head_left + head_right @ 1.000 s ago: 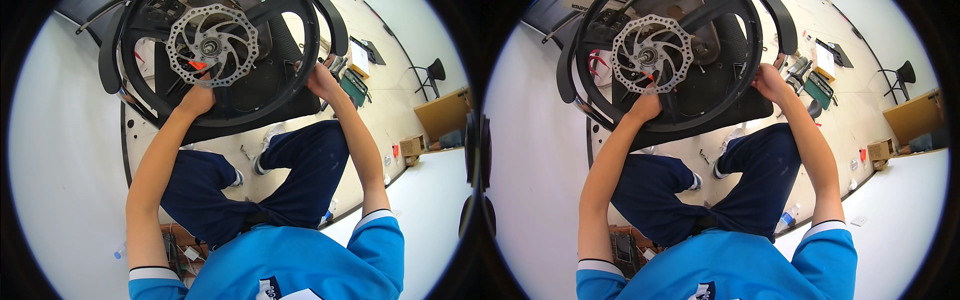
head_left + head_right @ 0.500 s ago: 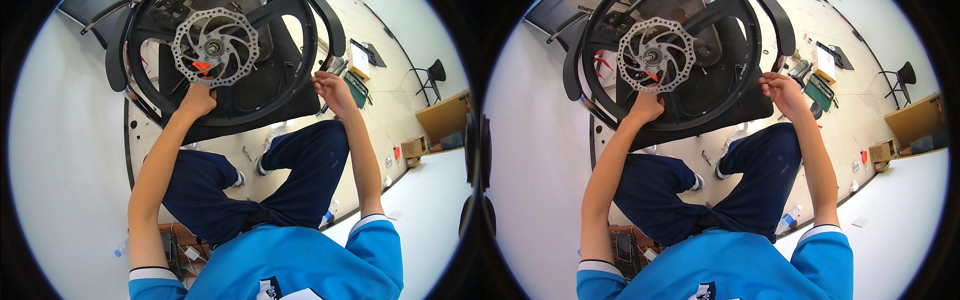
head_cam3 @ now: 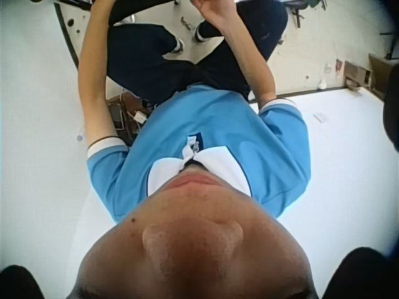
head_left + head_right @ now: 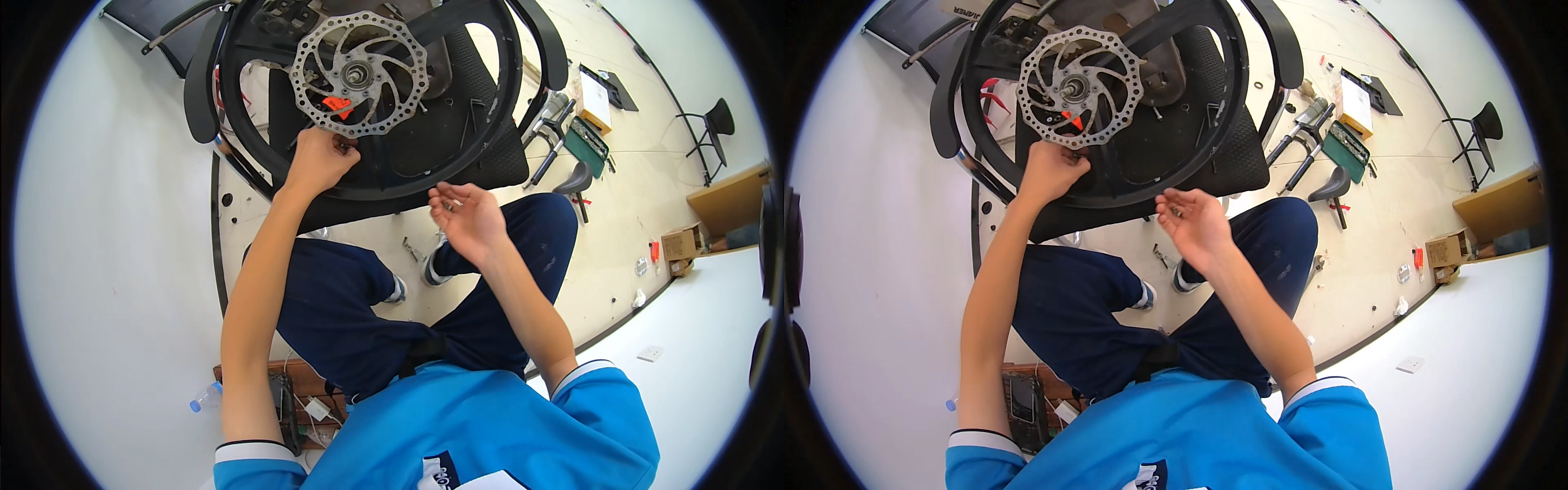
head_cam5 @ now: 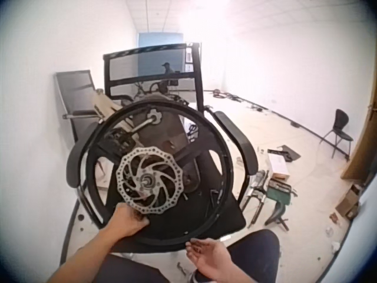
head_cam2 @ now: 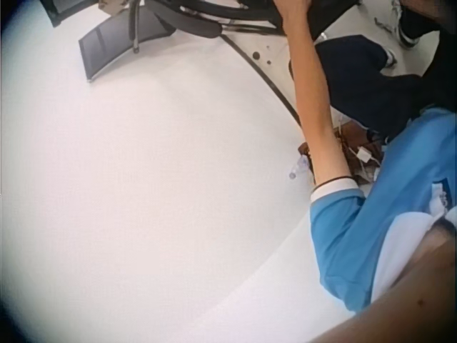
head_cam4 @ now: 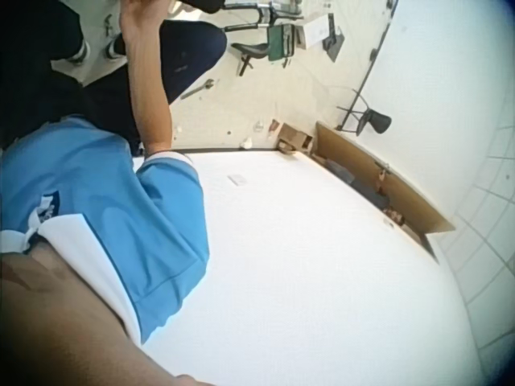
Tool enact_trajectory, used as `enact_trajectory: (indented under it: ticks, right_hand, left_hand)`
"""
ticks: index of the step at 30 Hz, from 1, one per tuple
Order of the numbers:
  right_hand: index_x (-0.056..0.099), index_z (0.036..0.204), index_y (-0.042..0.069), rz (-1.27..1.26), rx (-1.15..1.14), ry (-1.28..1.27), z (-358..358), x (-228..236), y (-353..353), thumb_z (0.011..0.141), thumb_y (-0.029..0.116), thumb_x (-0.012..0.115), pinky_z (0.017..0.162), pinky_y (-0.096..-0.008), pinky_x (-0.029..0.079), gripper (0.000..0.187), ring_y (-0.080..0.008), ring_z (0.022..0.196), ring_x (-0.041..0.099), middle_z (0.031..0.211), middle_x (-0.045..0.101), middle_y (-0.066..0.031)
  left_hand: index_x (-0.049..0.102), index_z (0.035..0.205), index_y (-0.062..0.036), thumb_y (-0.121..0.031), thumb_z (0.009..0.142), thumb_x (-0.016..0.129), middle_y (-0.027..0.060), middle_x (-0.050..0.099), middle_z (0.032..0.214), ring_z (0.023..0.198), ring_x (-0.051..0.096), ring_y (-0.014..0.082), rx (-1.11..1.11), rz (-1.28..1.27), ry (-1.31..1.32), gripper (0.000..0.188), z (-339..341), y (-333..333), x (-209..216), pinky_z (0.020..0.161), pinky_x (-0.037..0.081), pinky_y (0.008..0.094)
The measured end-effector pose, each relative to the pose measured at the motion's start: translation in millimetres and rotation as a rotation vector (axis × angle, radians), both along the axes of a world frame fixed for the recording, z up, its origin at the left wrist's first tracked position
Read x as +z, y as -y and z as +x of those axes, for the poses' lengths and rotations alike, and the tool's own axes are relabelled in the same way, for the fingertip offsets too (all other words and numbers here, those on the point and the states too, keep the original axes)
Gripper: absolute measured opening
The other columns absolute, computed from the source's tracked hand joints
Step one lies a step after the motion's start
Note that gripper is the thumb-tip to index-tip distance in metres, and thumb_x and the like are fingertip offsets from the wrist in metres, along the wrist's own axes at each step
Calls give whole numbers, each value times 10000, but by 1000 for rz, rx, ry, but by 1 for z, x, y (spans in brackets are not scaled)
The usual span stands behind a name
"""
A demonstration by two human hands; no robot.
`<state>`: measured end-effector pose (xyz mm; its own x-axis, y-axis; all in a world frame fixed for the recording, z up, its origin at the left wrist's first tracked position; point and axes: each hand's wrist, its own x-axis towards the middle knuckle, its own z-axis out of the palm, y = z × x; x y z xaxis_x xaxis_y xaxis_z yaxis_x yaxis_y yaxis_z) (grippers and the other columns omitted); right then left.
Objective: The person sits on the floor and assembles a bicycle brake disc by inserting small metal pins into the disc rotor. They repeatedly pick up pins, align them with holes in the disc, and press them into place.
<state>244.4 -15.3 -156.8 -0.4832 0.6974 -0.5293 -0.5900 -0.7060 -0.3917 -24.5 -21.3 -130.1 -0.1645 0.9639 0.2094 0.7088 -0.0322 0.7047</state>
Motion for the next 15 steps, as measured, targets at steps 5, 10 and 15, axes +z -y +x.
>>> enact_trajectory:
  ticks: [5, 10, 15]
  right_hand:
    - [586, 1119, -84, -52, 204, 8, -19, -14, 29, 946, 209, 487, 945, -363, 488, 354, -273, 1030, 587, 1094, 592, -179]
    - [577, 1040, 7, -135, 246, -120, -36, -19, 54, 995, 242, 457, 951, -376, 482, 268, -237, 1021, 570, 1073, 571, -120]
    - [565, 979, 44, -171, 250, -67, -37, -12, 53, 1032, 242, 460, 809, -323, 478, 230, -178, 909, 549, 974, 548, -87]
  left_hand:
    - [677, 921, 18, 45, 790, 677, 55, 686, 828, 723, 656, 71, -77, -51, 345, 134, 45, 70, 19, 659, 524, 211]
    - [683, 943, 4, 2, 787, 704, 117, 676, 865, 730, 676, 200, -253, 40, 236, 157, 109, 99, -1, 644, 540, 290]
    - [712, 933, -21, 0, 776, 724, 120, 704, 873, 790, 672, 245, -182, 135, 109, 159, 109, 106, 2, 676, 539, 320]
